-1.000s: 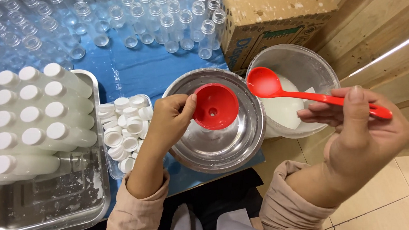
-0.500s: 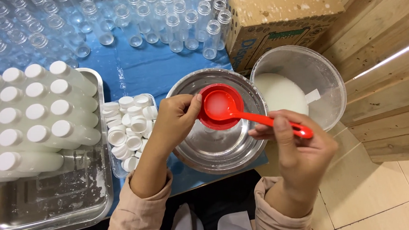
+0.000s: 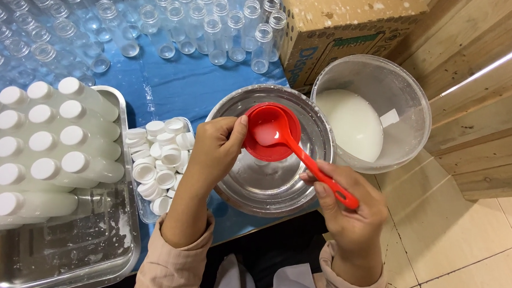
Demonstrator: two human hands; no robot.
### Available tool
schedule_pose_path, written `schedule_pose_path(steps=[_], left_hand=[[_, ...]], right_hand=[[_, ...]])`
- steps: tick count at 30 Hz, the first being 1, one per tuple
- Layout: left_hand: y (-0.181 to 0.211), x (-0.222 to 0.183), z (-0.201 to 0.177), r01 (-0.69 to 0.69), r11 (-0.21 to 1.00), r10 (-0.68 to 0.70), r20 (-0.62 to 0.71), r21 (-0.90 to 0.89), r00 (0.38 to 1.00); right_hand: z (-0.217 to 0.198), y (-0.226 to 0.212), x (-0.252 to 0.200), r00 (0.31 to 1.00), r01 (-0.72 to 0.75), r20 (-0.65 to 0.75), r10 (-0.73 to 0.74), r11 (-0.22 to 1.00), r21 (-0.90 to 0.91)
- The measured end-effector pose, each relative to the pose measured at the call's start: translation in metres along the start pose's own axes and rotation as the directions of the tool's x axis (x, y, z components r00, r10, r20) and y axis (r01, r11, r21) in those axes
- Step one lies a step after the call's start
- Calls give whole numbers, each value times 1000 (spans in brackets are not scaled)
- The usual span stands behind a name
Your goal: Filling small plastic bottles with a white liquid using a funnel and ladle, then capping them.
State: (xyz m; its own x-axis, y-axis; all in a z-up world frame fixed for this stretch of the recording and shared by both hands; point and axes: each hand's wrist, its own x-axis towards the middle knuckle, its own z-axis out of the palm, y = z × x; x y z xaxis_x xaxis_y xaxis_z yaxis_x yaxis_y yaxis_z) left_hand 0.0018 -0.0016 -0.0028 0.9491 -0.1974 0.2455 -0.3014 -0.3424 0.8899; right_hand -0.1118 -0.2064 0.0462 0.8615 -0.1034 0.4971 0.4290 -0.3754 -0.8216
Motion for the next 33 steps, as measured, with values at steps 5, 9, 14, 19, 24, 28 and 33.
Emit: schedule_pose_path(steps=[5,9,14,19,24,28,33], left_hand=[[3,0,-1,6,1000,-6,6,-19,1000],[4,0,0,3,1000,-3,10,-22,1000],[5,1,0,21,1000,-21,12,-8,1000],[6,2,0,32,999,-32,16,-8,999],[6,0,1,51,999,-51,11,-5,999],[1,0,8,-11,999,7,-79,-53,997],[3,0,7,29,996,-35,-75,-79,997]], right_hand=[[-3,22,-14,988,147,53,-144,988,-53],[0,43,-28,971,233,52,-232,972,-5],[0,51,-37,975,223,9,-222,975,-26],[-22,52,-24,950,257,-153,-271,961,-106],[-66,91,17,931,-175,-343,126,978,-115],[-88,157,51,961,-234,-200,193,949,-211],[-100,229,81,874,-451,-154,461,653,-608]])
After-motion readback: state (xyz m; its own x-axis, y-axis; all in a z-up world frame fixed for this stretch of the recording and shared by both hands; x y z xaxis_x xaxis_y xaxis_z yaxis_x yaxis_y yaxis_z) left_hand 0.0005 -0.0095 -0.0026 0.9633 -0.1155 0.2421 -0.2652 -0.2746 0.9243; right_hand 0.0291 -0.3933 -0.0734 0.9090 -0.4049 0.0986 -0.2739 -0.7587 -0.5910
